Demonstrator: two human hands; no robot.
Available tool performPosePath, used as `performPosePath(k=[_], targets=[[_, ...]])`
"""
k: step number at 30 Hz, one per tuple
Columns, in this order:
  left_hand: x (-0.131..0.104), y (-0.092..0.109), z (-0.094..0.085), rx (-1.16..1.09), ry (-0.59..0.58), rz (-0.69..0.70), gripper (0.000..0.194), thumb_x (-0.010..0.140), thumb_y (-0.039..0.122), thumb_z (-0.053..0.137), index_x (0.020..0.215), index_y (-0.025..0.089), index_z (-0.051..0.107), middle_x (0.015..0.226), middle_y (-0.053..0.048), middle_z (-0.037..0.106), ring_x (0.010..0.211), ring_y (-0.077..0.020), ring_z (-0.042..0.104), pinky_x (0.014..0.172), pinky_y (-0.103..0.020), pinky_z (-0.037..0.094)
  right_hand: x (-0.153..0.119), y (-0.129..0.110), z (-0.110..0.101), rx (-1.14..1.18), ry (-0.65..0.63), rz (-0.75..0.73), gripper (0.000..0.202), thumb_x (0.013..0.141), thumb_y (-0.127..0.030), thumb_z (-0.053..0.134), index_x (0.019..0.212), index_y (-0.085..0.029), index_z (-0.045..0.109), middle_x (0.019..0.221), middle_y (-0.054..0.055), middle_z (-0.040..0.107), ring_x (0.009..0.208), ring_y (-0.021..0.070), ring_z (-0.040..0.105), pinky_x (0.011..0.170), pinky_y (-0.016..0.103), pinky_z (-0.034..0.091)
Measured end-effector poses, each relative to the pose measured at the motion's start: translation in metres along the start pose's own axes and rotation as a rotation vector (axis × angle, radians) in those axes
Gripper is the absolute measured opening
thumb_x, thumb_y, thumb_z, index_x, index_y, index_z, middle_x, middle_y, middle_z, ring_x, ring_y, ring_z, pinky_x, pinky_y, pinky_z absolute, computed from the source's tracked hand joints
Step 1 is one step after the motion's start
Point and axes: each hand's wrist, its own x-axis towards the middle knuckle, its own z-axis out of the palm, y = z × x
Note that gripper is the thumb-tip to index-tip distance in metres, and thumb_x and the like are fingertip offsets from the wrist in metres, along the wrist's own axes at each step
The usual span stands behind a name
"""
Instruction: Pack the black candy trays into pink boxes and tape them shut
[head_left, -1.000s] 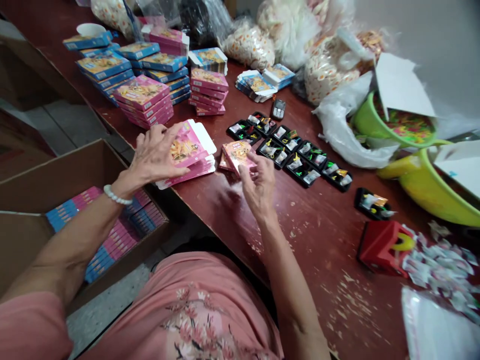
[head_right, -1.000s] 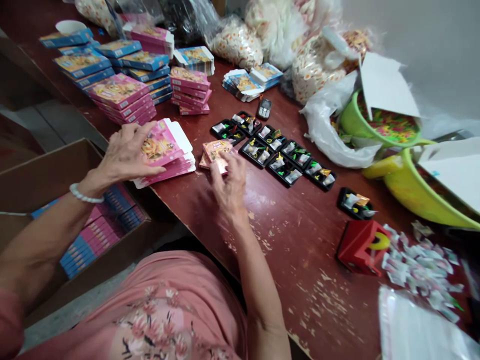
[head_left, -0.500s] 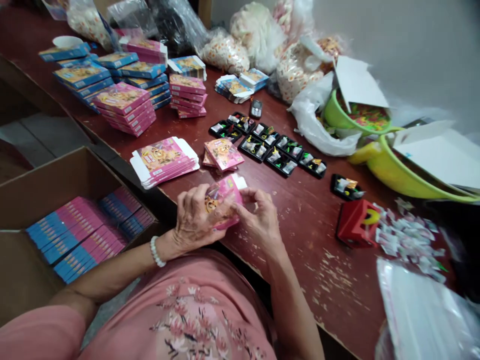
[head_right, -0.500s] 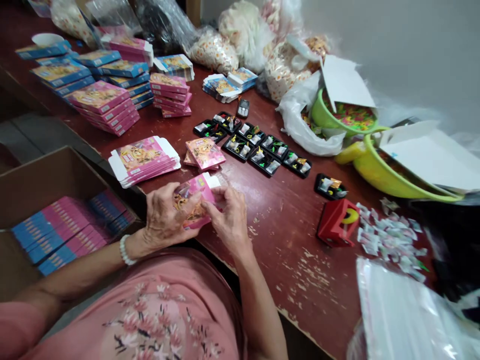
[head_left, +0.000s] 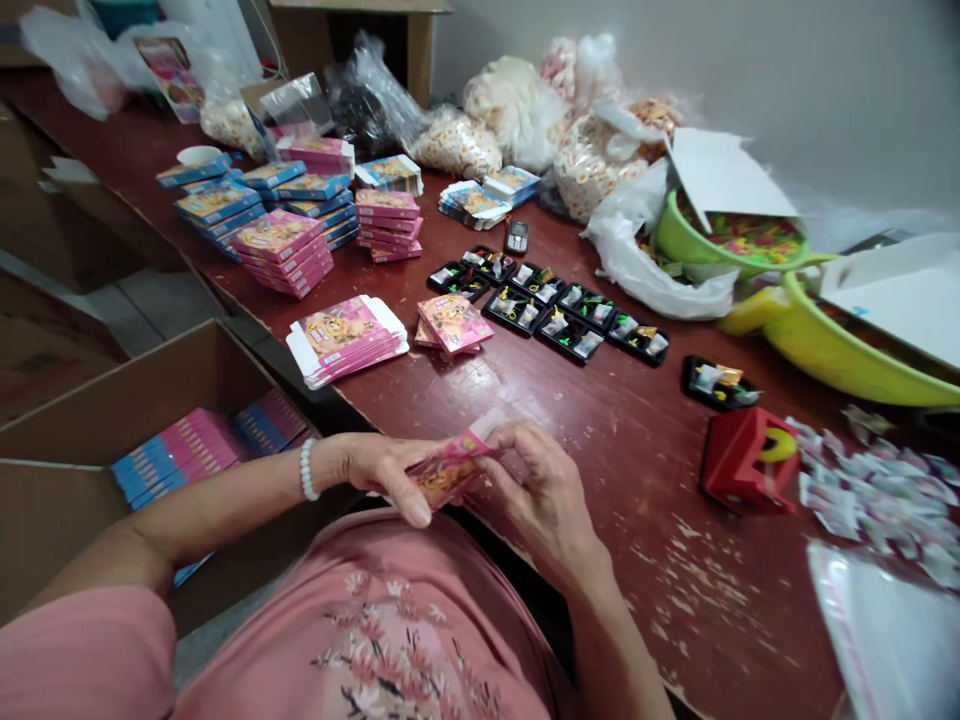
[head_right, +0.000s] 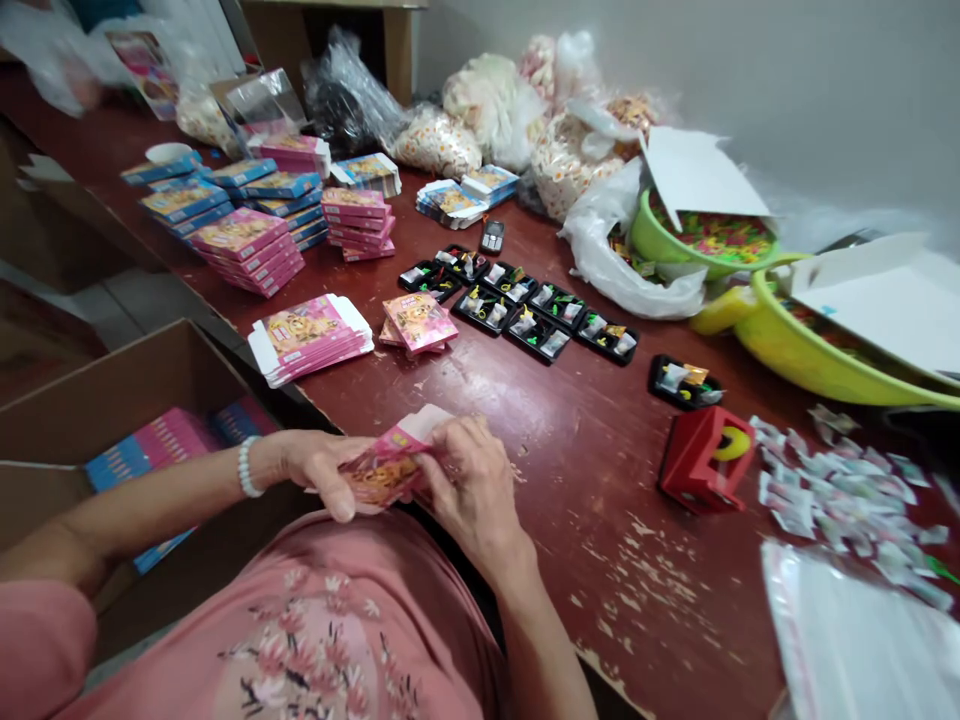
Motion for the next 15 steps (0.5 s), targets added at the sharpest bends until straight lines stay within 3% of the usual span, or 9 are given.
performPosePath(k=[1,3,5,7,11,13,15], targets=[[0.001,-0.002,0.005,-0.104,-0.069,-0.013,0.096,0.077,0.071,0.069,0.157,0.023,0.045,0.138,-0.009,0.069,0.12,-0.027,0.069,0.098,-0.037,0.058,-0.001,-0.001,-0.002,0.023,-0.048,0.009,0.006,0.095,-0.028,0.066,0.09,-0.025,0.067,0.09,0.004,0.072,0.085,0.0233,0.067,0.076,0.036,0.051],[0.002,-0.005,0.011,-0.247,-0.24,-0.02,0.119,0.073,0.066,0.078,0.167,0.022,0.019,0.162,-0.013,0.046,0.148,-0.0318,0.047,0.118,-0.045,0.045,-0.002,-0.003,-0.009,0.085,-0.155,0.035,0.005,0.096,-0.028,0.067,0.092,-0.026,0.069,0.091,0.002,0.075,0.082,0.0216,0.069,0.077,0.035,0.053],[0.003,-0.005,0.01,-0.174,-0.306,-0.024,0.134,0.072,0.058,0.084,0.168,0.022,-0.002,0.175,-0.015,0.017,0.161,-0.0325,0.021,0.129,-0.049,0.026,0.0,-0.005,-0.019,0.143,-0.281,0.043,0.004,0.095,-0.027,0.07,0.098,-0.028,0.073,0.095,0.0,0.078,0.085,0.0208,0.072,0.081,0.035,0.055],[0.005,-0.002,0.005,-0.09,-0.365,-0.016,0.141,0.072,0.054,0.086,0.167,0.02,-0.013,0.176,-0.016,-0.002,0.164,-0.0325,0.006,0.132,-0.049,0.014,0.004,-0.004,-0.029,0.177,-0.429,0.019,0.016,0.093,-0.027,0.075,0.107,-0.033,0.077,0.107,0.0,0.079,0.095,0.0214,0.074,0.088,0.036,0.057],[0.011,0.003,-0.003,-0.104,-0.364,-0.046,0.136,0.072,0.057,0.085,0.168,0.022,-0.005,0.177,-0.015,0.005,0.163,-0.0352,0.011,0.132,-0.049,0.015,0.014,-0.001,-0.038,0.238,-0.68,-0.06,0.043,0.088,-0.034,0.082,0.129,-0.038,0.073,0.118,0.002,0.078,0.108,0.025,0.073,0.101,0.042,0.057],[0.013,0.004,-0.004,-0.12,-0.355,-0.074,0.132,0.072,0.055,0.086,0.168,0.022,0.001,0.176,-0.016,0.01,0.162,-0.0367,0.016,0.131,-0.052,0.017,0.018,0.0,-0.037,0.265,-0.722,-0.119,0.056,0.081,-0.038,0.087,0.135,-0.037,0.07,0.118,0.003,0.078,0.109,0.0267,0.072,0.103,0.043,0.057],[0.015,0.002,-0.001,-0.114,-0.315,-0.05,0.131,0.068,0.049,0.09,0.167,0.021,0.009,0.174,-0.018,0.017,0.159,-0.0394,0.023,0.13,-0.054,0.02,0.017,0.001,-0.033,0.266,-0.707,-0.155,0.057,0.08,-0.04,0.087,0.135,-0.034,0.071,0.118,0.004,0.077,0.108,0.0268,0.072,0.101,0.042,0.058]])
